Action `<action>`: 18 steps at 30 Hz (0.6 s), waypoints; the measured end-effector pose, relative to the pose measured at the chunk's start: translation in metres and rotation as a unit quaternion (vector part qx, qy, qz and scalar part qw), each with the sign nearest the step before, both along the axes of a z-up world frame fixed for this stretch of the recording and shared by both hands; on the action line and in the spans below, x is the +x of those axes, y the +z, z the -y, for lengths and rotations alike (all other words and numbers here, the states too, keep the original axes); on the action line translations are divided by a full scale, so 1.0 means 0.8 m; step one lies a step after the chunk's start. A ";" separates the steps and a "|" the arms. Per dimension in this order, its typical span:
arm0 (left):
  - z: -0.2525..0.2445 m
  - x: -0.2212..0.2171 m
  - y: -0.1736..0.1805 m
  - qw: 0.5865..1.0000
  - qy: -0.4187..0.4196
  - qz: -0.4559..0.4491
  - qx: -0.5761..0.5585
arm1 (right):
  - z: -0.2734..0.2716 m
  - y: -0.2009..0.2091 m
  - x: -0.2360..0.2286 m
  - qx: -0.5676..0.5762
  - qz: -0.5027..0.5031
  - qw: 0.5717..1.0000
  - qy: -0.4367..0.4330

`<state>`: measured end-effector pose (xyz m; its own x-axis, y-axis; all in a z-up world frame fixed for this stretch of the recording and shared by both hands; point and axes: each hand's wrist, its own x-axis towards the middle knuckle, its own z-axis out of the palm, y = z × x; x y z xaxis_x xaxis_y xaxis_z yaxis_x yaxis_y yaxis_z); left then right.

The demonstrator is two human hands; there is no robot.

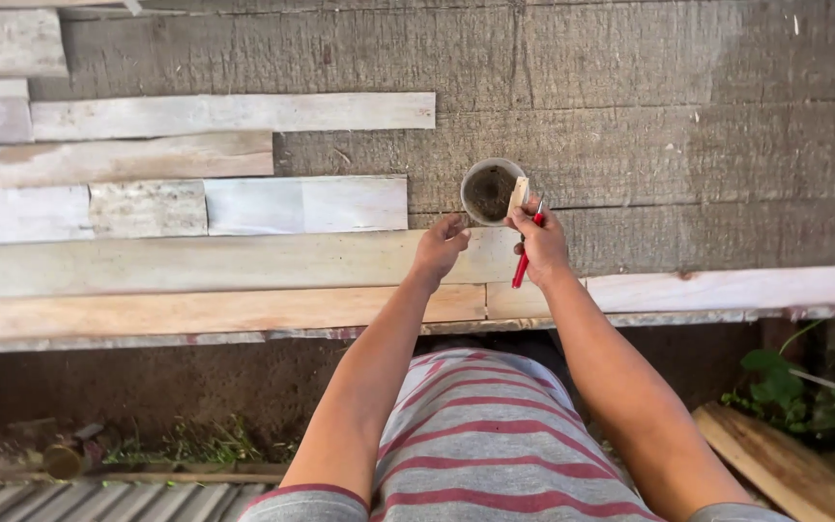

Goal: Cutting and fitting thin wood strips onto a wooden frame to cover its surface.

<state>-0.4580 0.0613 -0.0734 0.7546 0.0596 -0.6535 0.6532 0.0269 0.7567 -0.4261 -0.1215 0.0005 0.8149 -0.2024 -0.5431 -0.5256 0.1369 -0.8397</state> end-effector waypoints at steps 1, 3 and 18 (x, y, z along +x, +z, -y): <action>-0.005 -0.003 0.025 1.000 -0.011 -0.003 -0.001 | -0.006 0.010 -0.008 -0.001 -0.003 1.000 -0.011; -0.011 -0.005 0.076 0.999 0.034 -0.019 -0.026 | -0.014 0.029 -0.018 -0.002 -0.008 1.000 -0.027; 0.047 0.052 0.111 0.981 -0.104 0.093 0.134 | 0.046 -0.008 -0.020 -0.102 0.088 0.991 0.009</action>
<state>-0.4164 0.0234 0.0157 0.8730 0.0431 -0.4857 0.4740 -0.3092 0.8245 -0.4424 -0.1584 -0.0055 0.8979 -0.2785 -0.3408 -0.3689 -0.0537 -0.9279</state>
